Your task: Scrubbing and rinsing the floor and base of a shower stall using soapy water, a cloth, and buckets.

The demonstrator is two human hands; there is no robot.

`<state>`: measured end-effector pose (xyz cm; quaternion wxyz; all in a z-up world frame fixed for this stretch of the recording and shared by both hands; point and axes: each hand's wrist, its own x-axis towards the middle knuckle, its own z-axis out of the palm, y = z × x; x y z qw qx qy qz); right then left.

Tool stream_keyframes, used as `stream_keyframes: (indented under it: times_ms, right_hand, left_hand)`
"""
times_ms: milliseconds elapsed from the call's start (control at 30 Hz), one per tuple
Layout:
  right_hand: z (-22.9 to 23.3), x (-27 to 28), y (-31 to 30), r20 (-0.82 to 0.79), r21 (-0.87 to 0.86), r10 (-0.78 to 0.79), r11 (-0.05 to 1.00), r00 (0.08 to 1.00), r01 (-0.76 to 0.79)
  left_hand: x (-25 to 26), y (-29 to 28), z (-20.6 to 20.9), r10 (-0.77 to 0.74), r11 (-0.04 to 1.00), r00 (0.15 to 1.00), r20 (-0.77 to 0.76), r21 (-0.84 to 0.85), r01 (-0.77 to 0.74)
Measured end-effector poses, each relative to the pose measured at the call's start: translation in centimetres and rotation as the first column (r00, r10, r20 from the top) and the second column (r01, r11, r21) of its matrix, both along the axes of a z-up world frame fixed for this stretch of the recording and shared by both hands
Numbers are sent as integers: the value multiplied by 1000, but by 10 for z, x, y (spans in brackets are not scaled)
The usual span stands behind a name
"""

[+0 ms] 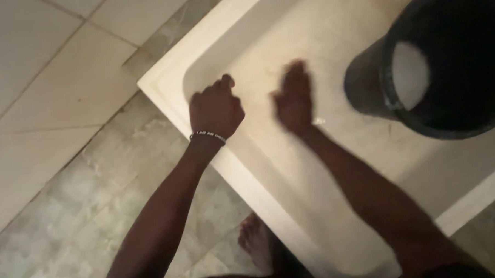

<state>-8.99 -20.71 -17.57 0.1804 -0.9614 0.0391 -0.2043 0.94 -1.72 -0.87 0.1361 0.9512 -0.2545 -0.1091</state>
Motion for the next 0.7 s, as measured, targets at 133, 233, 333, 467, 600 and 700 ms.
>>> stream_keyframes:
  times_ms: [133, 233, 333, 467, 600, 700]
  right_hand:
    - [17, -13, 57, -184, -61, 186, 978, 965, -200]
    - [14, -43, 28, -202, 313, 353, 907, 913, -282]
    - [8, -57, -26, -135, 109, 184, 979, 974, -170]
    - [26, -31, -36, 15, 232, 102, 967, 995, -103]
    - [33, 20, 13, -72, 307, 180, 940, 981, -150]
    - [48, 34, 6, 7, 224, 262, 940, 965, -257]
  left_hand:
    - [4, 5, -4, -69, 995, 998, 3, 78, 69]
    - [3, 9, -1, -35, 994, 999, -24, 104, 38]
    - [2, 9, 2, 28, 993, 999, 38, -116, -24]
    - [3, 3, 7, 47, 992, 996, -79, -111, -56]
    - [3, 0, 9, 48, 995, 997, -62, -82, -53]
    - [4, 3, 5, 38, 998, 998, -60, -46, -40]
